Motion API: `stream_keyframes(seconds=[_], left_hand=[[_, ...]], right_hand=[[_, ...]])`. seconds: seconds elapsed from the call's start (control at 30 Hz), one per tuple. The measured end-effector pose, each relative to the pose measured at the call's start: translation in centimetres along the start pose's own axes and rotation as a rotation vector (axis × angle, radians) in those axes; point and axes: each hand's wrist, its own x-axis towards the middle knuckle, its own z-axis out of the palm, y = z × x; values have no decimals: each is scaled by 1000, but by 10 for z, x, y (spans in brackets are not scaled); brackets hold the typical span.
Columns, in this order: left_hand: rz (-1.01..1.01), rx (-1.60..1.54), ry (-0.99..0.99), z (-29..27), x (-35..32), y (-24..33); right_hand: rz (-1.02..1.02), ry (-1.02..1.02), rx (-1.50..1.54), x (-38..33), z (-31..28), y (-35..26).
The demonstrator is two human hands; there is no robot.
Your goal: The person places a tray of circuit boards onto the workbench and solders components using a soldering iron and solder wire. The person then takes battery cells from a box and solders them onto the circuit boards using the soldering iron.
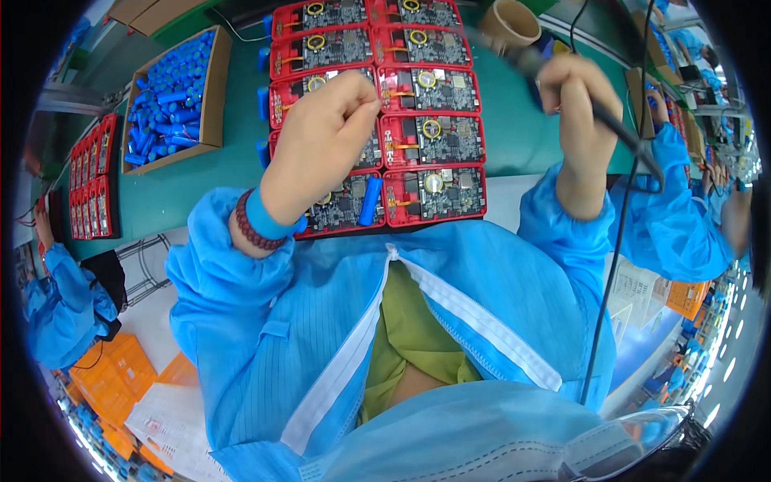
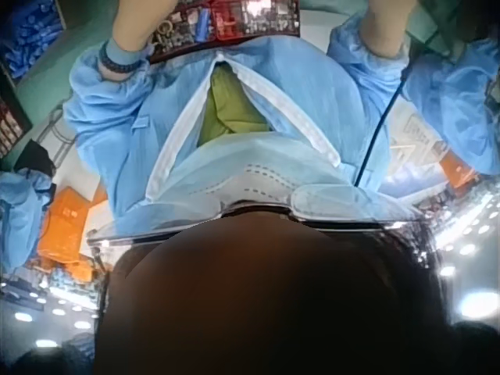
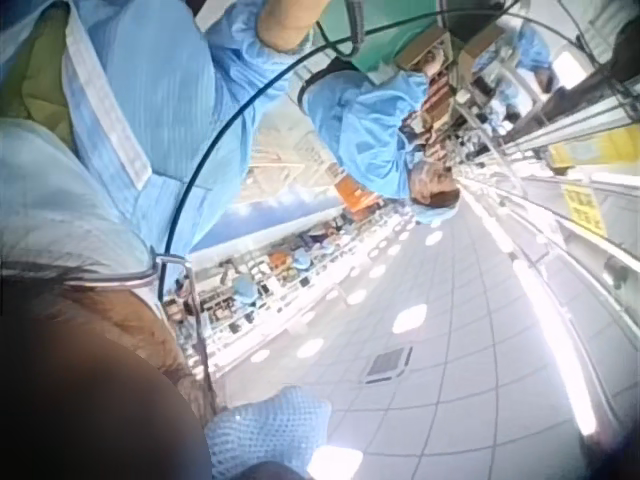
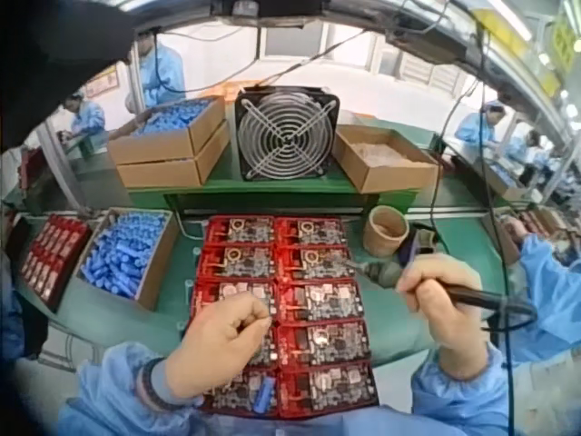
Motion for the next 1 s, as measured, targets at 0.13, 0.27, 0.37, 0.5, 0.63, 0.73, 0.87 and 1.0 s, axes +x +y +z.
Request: stream_keyframes(seconds=[0.13,0.27,0.37,0.5,0.63,0.73,0.87,1.0], left_hand=[[116,159,-64,19,20,-7],[146,252,-77,29,27,-15],[312,349,-39,33,29,-21],[292,355,-55,38,27,-25],[315,430,-48,40,24,-25],[313,438,-51,40,24,-25],[316,444,-65,40,24,-26],[315,441,-56,41,24,-27]], right_hand=[[141,-101,120,-32,7,-7],[85,-83,87,-43,14,-1],[166,-76,123,-49,16,3],[156,-105,130,-53,18,5],[113,-100,134,-55,20,6],[151,-88,154,-56,21,6],[150,-99,140,-58,22,6],[144,-120,161,-57,23,7]])
